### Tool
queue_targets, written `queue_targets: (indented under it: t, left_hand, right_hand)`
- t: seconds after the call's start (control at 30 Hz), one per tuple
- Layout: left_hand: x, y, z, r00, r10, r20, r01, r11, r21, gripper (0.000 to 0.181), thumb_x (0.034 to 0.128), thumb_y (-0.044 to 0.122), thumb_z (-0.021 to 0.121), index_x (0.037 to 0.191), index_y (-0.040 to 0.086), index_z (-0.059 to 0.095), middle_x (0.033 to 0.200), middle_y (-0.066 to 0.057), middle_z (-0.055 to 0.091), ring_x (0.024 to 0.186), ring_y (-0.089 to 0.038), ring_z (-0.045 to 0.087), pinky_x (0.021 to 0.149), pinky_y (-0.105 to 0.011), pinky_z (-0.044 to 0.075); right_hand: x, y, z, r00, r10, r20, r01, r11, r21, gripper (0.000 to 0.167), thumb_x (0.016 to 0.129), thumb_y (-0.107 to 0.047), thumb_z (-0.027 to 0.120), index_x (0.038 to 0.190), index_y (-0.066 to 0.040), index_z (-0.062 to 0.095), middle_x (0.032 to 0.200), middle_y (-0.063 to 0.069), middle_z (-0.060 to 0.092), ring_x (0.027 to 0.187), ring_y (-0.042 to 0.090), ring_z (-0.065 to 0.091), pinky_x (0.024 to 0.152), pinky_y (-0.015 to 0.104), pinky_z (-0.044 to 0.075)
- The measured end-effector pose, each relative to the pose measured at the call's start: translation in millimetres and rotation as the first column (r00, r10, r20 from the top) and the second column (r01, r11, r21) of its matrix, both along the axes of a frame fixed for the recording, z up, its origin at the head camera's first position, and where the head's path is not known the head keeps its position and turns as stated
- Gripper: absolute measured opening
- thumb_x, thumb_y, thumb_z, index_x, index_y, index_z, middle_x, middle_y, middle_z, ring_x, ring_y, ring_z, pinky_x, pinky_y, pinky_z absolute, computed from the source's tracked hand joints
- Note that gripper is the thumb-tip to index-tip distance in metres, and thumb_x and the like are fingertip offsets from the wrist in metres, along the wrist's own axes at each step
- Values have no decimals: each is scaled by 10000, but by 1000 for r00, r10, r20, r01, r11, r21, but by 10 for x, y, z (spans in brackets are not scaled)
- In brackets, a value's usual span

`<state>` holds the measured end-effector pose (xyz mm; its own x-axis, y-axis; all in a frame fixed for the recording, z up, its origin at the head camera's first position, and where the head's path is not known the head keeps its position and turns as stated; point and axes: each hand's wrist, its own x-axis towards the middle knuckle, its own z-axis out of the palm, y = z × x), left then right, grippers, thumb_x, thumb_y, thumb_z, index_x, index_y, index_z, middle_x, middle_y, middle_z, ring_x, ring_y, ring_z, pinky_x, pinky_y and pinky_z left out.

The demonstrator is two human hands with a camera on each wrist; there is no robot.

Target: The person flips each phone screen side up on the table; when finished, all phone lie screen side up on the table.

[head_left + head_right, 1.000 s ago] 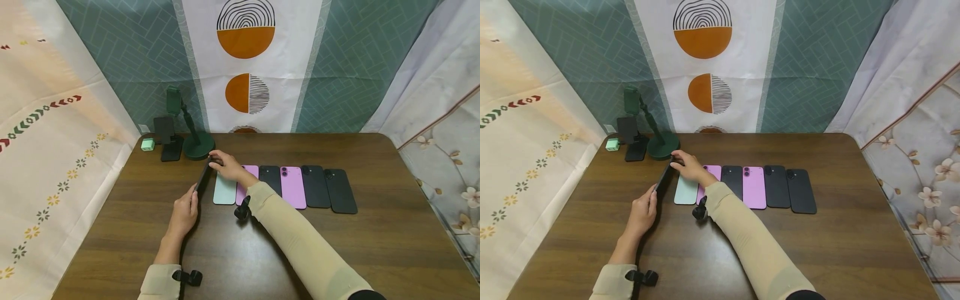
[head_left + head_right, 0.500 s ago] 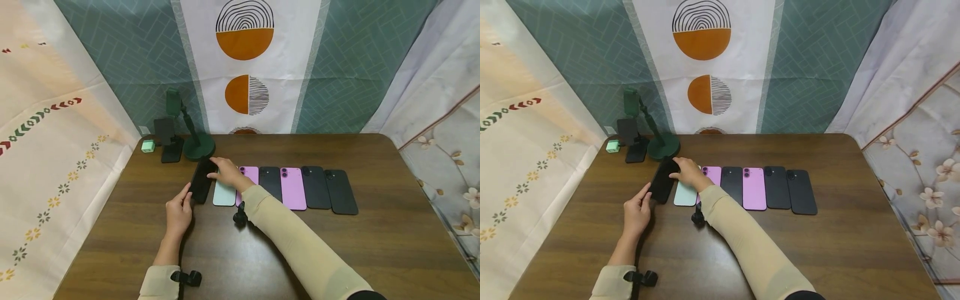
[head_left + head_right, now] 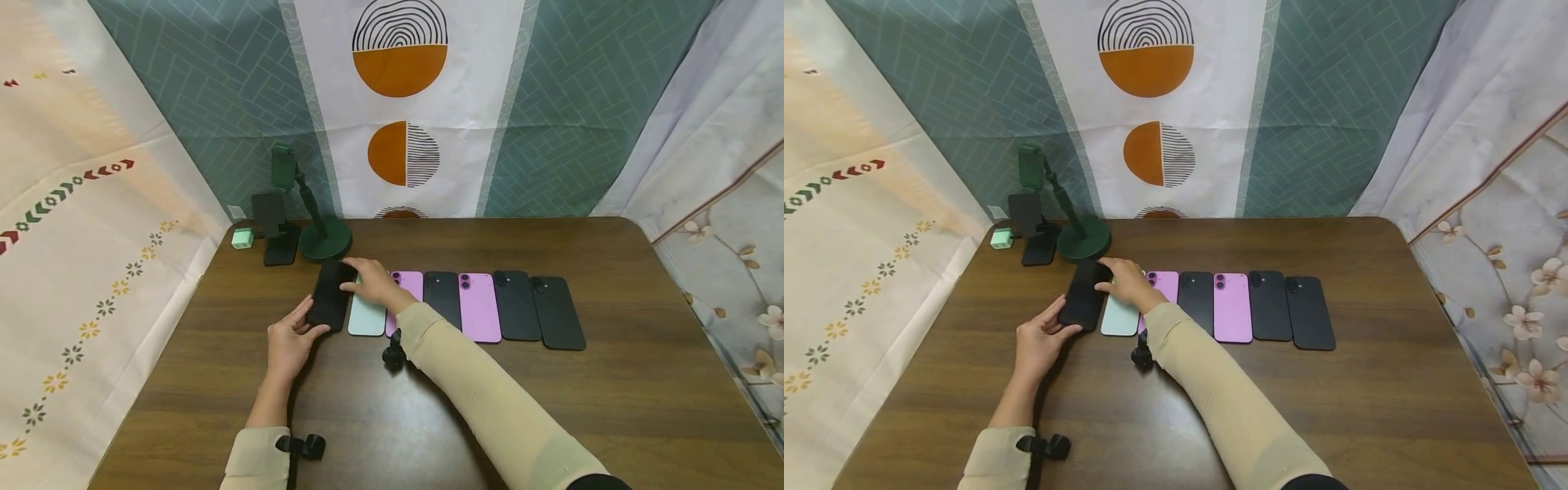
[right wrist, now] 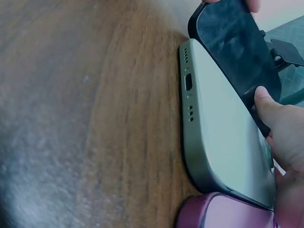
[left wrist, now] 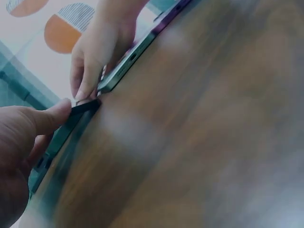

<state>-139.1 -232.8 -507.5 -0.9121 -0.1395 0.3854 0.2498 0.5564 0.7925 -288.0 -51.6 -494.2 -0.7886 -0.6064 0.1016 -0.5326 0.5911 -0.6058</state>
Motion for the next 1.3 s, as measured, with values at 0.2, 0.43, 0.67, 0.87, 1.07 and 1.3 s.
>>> queue_targets:
  t: [0.2, 0.43, 0.67, 0.87, 1.07, 1.3]
  left_hand:
    - [-38, -49, -23, 998, 23, 51, -19, 996, -91, 609, 720, 44, 896, 1288, -3, 683, 1186, -230, 687, 1067, -335, 695, 836, -385, 583]
    - [-42, -62, -37, 989, 52, 137, -22, 977, -213, 629, 718, 167, 920, 1291, 38, 694, 1229, -222, 688, 1187, -419, 621, 1005, -553, 491]
    - [-18, -82, -37, 988, 41, 147, -8, 976, -215, 618, 715, 185, 927, 1273, 37, 706, 1229, -220, 689, 1183, -417, 625, 1004, -555, 492]
    - [14, -112, -40, 989, 7, 145, 22, 980, -196, 632, 715, 175, 933, 1284, 33, 696, 1242, -214, 686, 1179, -405, 634, 995, -551, 502]
    - [16, -69, 9, 987, -15, 158, 51, 973, -227, 662, 800, 270, 885, 1356, 19, 630, 1362, -209, 615, 1285, -410, 549, 1070, -590, 424]
    - [10, 171, 105, 990, -81, 112, 104, 969, -222, 654, 830, 283, 862, 1353, -21, 616, 1417, -191, 575, 1335, -390, 506, 1104, -584, 392]
  right_hand:
    - [-23, 32, 4, 1000, -4, -15, 4, 999, 43, 597, 952, -333, 726, 1459, -82, 536, 1435, 78, 587, 1292, 274, 542, 1110, 375, 411]
    - [-33, 73, 11, 999, 31, -27, -29, 998, 62, 600, 962, -311, 717, 1465, -50, 522, 1451, 93, 571, 1298, 290, 527, 1112, 379, 409]
    - [8, 83, 34, 996, 61, -66, -53, 992, 112, 607, 977, -335, 693, 1477, -46, 508, 1470, 98, 554, 1321, 288, 520, 1129, 378, 393]
    - [54, 106, 62, 996, 70, -49, -62, 988, 142, 634, 986, -366, 674, 1506, -64, 475, 1492, 99, 530, 1360, 289, 492, 1148, 382, 374]
    - [39, 241, 108, 998, 59, 7, -59, 997, 49, 653, 986, -347, 677, 1519, -49, 446, 1530, 131, 480, 1422, 292, 429, 1186, 400, 324]
    - [-22, 558, 89, 999, 20, 43, -19, 1000, -24, 651, 985, -318, 683, 1517, -29, 443, 1541, 137, 462, 1440, 286, 405, 1183, 428, 331]
